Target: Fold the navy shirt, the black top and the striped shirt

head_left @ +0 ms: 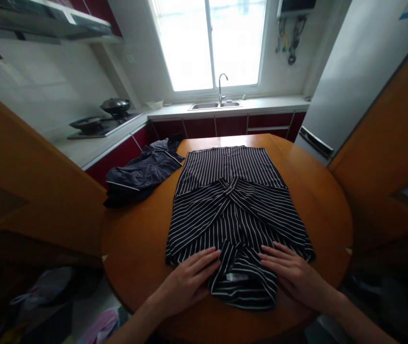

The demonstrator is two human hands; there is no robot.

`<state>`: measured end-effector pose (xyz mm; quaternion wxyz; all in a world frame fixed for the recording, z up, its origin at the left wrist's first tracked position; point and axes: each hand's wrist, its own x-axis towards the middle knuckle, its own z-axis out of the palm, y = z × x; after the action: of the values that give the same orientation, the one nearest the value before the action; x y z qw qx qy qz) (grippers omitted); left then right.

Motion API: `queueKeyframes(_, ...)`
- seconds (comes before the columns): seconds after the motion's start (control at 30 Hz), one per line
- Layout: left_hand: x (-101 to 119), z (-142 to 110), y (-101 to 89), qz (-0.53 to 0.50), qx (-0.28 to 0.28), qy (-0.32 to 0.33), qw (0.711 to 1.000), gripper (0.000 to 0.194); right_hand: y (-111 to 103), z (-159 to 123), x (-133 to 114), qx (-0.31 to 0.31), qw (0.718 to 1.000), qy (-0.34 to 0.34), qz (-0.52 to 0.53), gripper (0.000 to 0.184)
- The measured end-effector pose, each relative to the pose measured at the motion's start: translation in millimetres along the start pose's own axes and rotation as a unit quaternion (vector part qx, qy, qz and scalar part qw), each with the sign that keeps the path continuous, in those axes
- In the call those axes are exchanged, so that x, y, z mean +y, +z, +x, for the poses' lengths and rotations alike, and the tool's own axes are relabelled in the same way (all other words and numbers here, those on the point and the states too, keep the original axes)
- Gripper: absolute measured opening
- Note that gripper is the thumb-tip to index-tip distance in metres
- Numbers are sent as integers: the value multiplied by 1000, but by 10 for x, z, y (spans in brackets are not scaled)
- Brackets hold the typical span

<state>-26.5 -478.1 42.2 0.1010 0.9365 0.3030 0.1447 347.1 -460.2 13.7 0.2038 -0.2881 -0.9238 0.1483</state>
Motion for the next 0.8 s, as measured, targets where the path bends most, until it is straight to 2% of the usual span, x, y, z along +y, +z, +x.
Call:
queueKeyframes(0.1, 24, 52, 33, -15, 4, 6, 1000, 45, -52, 33, -21, -9, 998, 30, 53, 48)
queueKeyframes(0.2, 21, 117, 9, -104, 5, -29, 994, 38, -153, 134, -53, 1, 991, 74, 110, 42)
queueKeyframes(0.33, -55, 299, -125, -237, 33, -159, 958, 25, -290, 353, -36, 55, 972, 151, 173, 26)
queueKeyframes(0.43, -208, 509, -224, -232, 70, -249, 938, 19, -331, 525, 84, 92, 954, 205, 196, 27)
queueKeyframes(0.53, -452, 728, -263, -180, 107, -302, 930, 32, -309, 685, 284, 110, 945, 249, 179, 35)
queueKeyframes(0.7, -864, 979, -231, -166, 65, -307, 935, 30, -213, 927, 570, 109, 942, 306, 79, 36)
queueKeyframes(0.8, -1000, 945, -234, -193, 69, -320, 925, 38, -183, 973, 627, 114, 939, 321, 33, 36)
